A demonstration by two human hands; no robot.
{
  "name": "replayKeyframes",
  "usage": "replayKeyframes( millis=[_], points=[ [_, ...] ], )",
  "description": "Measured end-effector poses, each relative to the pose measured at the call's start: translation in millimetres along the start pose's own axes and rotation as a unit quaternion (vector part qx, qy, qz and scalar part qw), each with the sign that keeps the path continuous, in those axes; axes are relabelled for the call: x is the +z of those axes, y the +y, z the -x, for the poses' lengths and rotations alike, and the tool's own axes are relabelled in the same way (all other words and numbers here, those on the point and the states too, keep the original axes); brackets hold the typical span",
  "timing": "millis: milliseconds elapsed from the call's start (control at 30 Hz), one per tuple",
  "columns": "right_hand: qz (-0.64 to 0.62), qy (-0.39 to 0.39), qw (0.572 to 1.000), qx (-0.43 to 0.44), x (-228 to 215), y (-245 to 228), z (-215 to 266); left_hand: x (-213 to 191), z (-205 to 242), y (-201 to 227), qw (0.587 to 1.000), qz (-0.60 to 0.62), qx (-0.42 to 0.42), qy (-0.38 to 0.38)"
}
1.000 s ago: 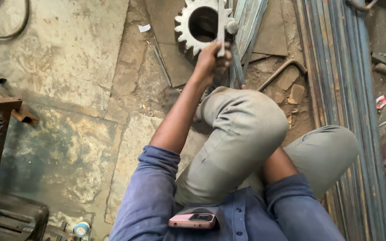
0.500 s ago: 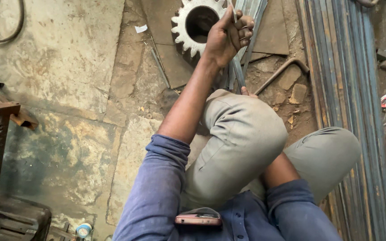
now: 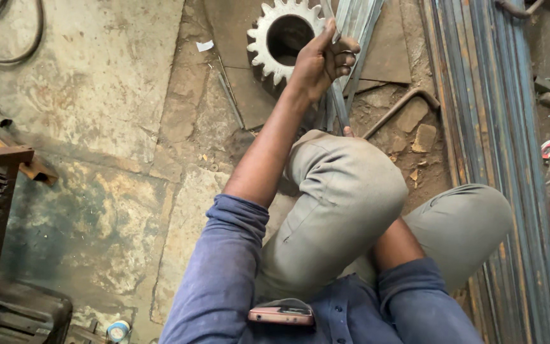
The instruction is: The person sits on the floor of a workshop and repeatedly strikes a metal rod with a hammer. The rod is positioned against a large white gear-like object used as a makeshift anvil. The person adjusts the rod's position between strikes to work on different sections.
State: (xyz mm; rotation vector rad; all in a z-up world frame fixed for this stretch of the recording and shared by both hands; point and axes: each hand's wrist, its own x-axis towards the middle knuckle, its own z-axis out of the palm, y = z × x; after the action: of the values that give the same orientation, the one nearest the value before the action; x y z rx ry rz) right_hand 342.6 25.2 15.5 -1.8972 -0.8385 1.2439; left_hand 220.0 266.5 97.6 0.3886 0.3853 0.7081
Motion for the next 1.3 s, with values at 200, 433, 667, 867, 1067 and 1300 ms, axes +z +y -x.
replayKeyframes(
  millis=[200,433,667,867,1067,1300],
  points=[
    [0.000,0.005,1.000,-0.003,-2.0,6.4,2.8,26.7,5.3,16.4,0.995,-0.079,0.026,0.048],
    [-0.004,0.010,1.000,-0.007,-1.5,14.8,11.0,-20.3,-6.7,9.2,0.987,-0.081,-0.021,0.139],
    [-0.013,0.034,0.999,-0.020,-17.8,15.7,49.6,-161.1,39.4,-49.2,0.779,-0.554,0.052,0.289],
    [-0.049,0.081,0.992,-0.081,-26.2,-23.9,37.5,-188.1,126.1,-73.8,0.830,-0.450,-0.051,0.325],
    [-0.112,0.139,0.968,-0.175,-53.4,-81.7,0.7,-199.3,183.0,-97.7,0.876,-0.360,-0.088,0.308],
    [0.017,0.094,0.984,-0.152,-18.7,-39.8,-45.2,-198.1,218.4,-121.2,0.895,-0.308,-0.064,0.316]
  ],
)
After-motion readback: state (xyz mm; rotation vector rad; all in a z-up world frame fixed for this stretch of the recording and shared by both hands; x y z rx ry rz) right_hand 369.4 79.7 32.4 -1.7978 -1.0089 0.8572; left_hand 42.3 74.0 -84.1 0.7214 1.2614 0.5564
